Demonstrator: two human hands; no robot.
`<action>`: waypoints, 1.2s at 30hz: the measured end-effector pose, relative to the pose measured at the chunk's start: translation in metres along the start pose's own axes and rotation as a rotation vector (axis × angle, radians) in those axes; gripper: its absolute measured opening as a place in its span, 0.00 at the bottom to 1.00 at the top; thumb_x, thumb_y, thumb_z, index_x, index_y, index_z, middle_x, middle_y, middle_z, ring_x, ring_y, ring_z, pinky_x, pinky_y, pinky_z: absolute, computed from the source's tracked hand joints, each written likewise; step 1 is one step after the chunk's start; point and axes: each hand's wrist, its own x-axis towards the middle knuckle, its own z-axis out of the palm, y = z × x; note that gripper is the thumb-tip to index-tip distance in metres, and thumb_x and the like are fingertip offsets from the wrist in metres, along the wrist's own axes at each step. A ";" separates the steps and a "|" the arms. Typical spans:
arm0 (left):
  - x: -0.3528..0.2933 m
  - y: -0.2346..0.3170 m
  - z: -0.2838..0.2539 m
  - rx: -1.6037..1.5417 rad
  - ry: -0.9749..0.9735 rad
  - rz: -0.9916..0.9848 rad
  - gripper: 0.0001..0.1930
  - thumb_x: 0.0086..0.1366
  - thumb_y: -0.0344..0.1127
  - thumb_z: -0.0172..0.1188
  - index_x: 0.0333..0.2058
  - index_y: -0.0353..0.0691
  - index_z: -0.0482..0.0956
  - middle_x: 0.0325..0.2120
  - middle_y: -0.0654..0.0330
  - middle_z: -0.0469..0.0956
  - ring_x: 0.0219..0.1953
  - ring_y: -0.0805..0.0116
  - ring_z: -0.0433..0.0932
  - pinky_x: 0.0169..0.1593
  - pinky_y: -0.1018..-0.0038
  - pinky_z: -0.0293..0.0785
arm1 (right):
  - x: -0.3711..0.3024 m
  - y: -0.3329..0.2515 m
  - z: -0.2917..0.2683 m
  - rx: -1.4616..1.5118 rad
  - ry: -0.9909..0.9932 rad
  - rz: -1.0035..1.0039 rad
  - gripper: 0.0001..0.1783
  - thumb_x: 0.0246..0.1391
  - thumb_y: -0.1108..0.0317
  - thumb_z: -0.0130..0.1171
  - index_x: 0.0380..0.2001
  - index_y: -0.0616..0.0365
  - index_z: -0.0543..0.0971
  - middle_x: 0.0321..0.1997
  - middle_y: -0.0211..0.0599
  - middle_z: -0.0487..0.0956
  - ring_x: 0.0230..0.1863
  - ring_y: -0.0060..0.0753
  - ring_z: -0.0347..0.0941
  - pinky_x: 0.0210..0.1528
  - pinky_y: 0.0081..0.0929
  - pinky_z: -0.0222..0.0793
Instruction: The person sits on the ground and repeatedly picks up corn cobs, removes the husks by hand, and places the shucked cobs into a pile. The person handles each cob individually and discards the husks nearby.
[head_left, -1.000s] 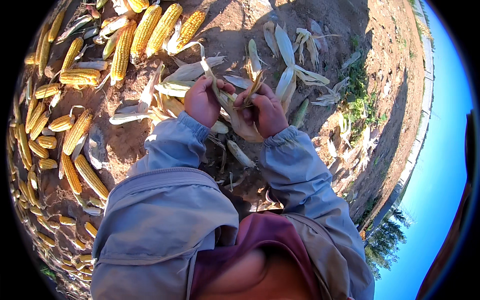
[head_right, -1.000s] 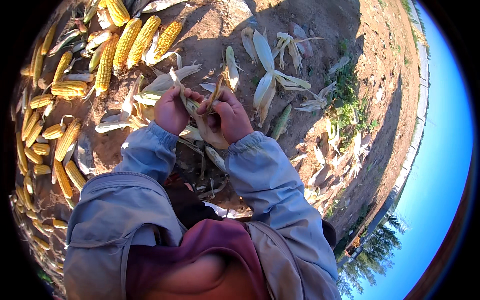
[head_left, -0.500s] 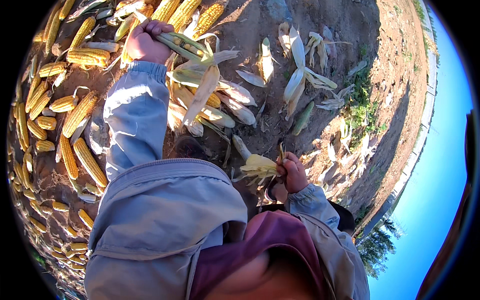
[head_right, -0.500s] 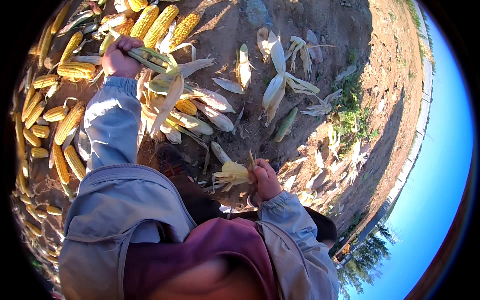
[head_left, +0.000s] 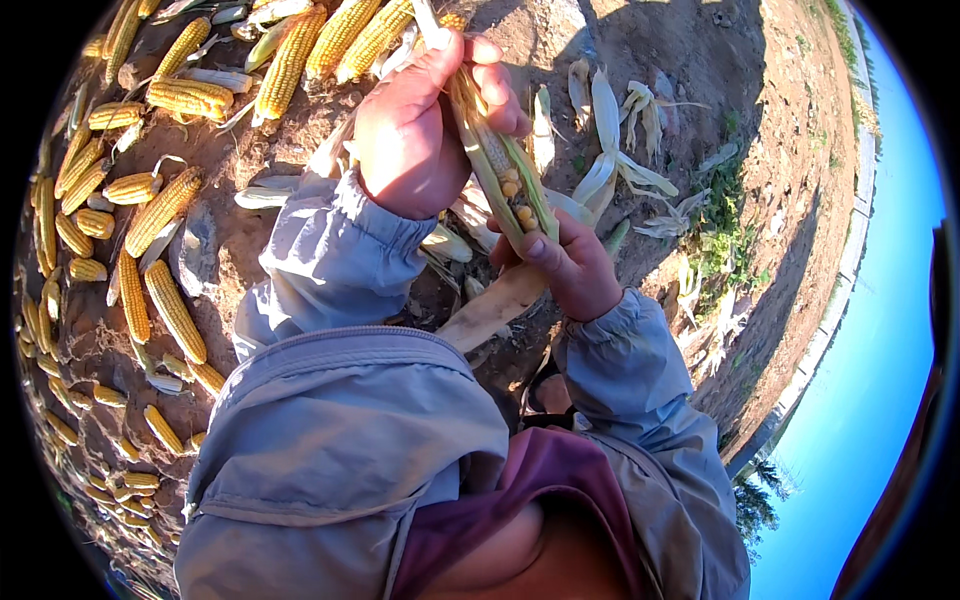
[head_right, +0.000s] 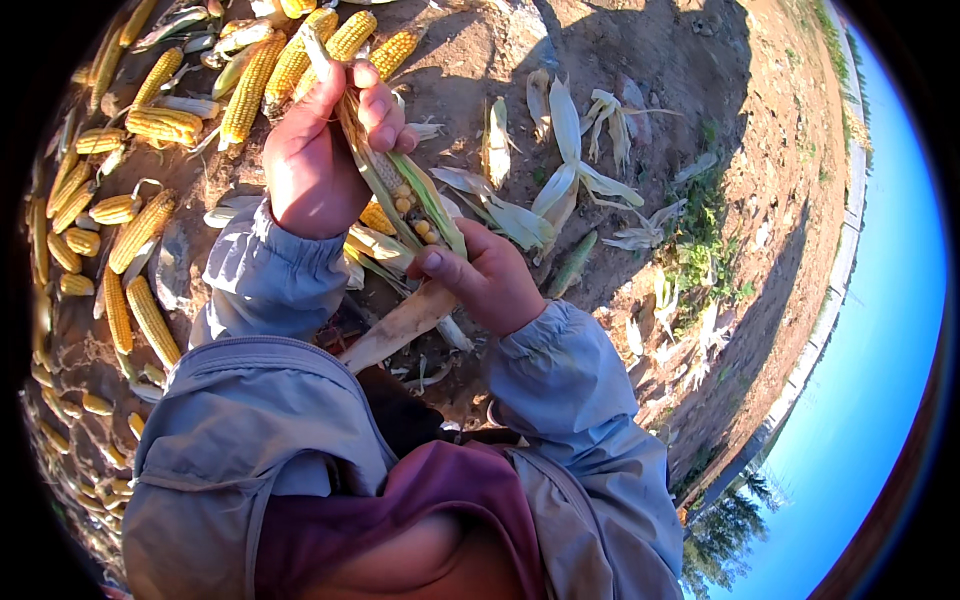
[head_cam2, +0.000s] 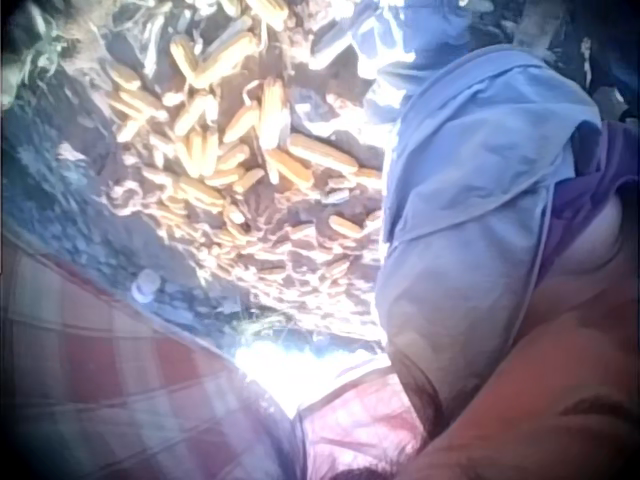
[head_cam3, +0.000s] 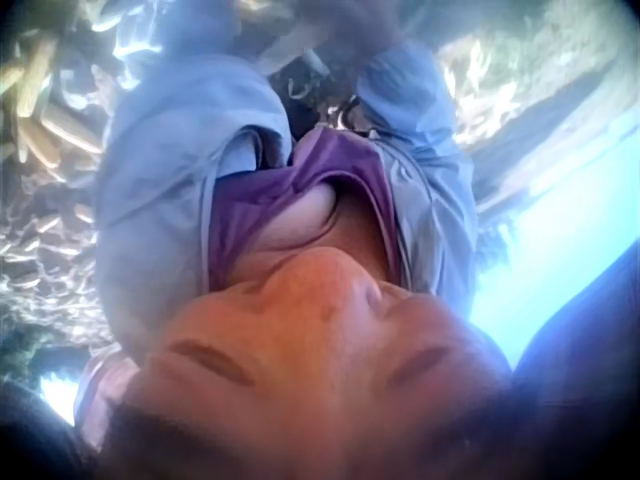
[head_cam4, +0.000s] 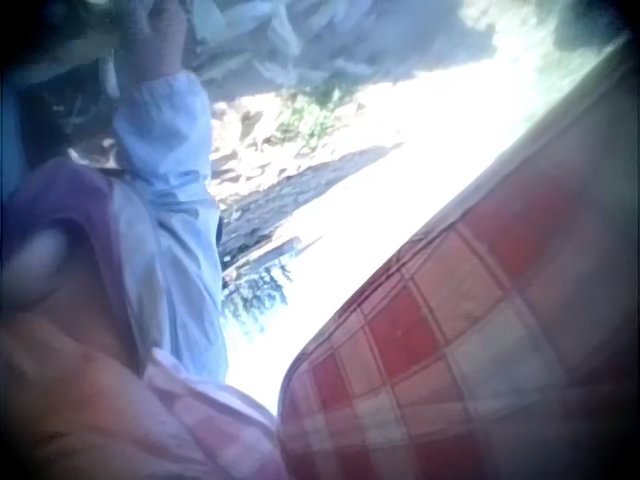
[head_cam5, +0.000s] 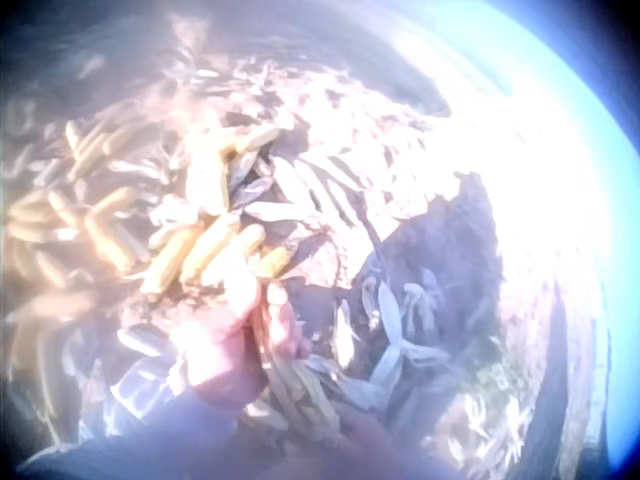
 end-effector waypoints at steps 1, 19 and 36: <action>-0.003 -0.001 0.000 0.058 0.012 0.000 0.15 0.66 0.43 0.38 0.36 0.37 0.68 0.22 0.62 0.69 0.24 0.70 0.66 0.35 0.72 0.63 | 0.001 -0.002 0.001 -0.033 -0.014 0.122 0.30 0.47 0.46 0.57 0.43 0.61 0.69 0.38 0.32 0.74 0.36 0.20 0.68 0.39 0.19 0.63; -0.018 -0.064 -0.048 0.545 -0.154 -0.204 0.12 0.63 0.41 0.47 0.31 0.37 0.70 0.25 0.61 0.73 0.29 0.71 0.74 0.33 0.74 0.71 | -0.006 -0.016 0.012 0.002 0.157 -0.239 0.21 0.41 0.66 0.66 0.39 0.63 0.73 0.34 0.31 0.76 0.36 0.20 0.70 0.40 0.21 0.66; -0.023 -0.051 -0.048 0.127 0.147 0.047 0.21 0.64 0.48 0.43 0.49 0.39 0.65 0.41 0.59 0.71 0.44 0.70 0.69 0.49 0.71 0.62 | 0.016 -0.011 -0.007 -0.642 0.384 -0.284 0.21 0.35 0.65 0.69 0.34 0.61 0.76 0.32 0.40 0.77 0.34 0.28 0.74 0.36 0.23 0.68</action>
